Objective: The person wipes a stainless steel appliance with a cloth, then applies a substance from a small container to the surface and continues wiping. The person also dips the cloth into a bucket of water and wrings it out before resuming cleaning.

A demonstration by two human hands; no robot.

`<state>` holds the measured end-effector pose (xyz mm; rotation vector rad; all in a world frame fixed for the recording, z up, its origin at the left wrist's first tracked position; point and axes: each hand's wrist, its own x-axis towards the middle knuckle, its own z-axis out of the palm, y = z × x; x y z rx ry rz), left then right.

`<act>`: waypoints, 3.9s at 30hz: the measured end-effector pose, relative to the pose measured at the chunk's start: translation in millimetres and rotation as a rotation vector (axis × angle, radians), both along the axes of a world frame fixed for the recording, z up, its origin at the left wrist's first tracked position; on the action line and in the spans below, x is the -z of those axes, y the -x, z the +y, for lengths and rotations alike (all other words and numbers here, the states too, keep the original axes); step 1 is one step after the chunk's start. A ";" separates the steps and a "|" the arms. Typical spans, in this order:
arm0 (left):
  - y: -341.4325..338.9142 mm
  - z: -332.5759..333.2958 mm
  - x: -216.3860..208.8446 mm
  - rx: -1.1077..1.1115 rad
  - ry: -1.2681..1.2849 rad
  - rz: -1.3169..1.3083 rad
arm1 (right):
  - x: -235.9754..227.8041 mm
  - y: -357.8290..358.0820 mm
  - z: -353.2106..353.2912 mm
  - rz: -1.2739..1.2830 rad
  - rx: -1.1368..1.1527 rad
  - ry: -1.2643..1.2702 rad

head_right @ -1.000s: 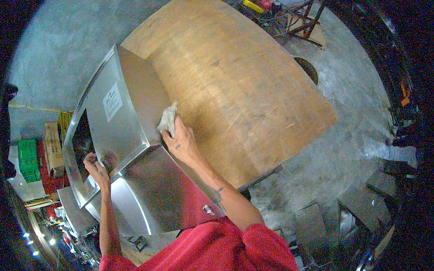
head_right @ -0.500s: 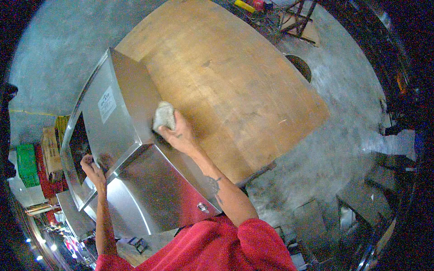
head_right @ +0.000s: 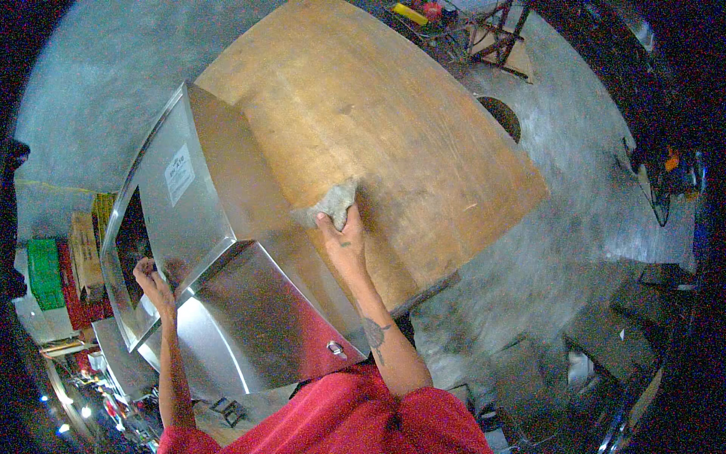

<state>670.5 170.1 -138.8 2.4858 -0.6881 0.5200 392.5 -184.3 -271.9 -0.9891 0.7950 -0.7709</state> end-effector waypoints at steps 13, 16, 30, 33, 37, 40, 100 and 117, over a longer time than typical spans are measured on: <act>22.1 -27.3 -14.8 -0.080 -0.013 -0.071 | -57.7 114.1 -18.9 -0.191 0.072 0.019; 24.3 -18.6 -16.1 -0.033 0.029 -0.115 | -105.4 125.1 -15.3 -0.598 0.133 -0.418; 130.4 33.8 -77.4 0.610 0.397 0.882 | -220.1 84.4 203.3 -0.255 -0.257 -0.163; 163.9 83.4 -61.6 0.593 0.808 1.685 | -225.3 64.3 276.6 -0.169 -0.408 -0.231; 171.0 136.4 -64.0 0.486 1.003 1.859 | -212.9 43.9 329.8 0.328 -0.561 0.255; 161.9 154.3 -55.6 0.532 0.895 1.443 | -217.5 33.3 359.7 0.450 -0.463 0.263; -37.5 118.6 -29.9 -0.235 -0.127 0.241 | -169.6 -279.8 17.6 1.037 -0.483 1.826; -35.5 116.8 -31.2 -0.227 -0.227 0.278 | -139.1 -494.6 -63.3 1.159 -0.263 1.915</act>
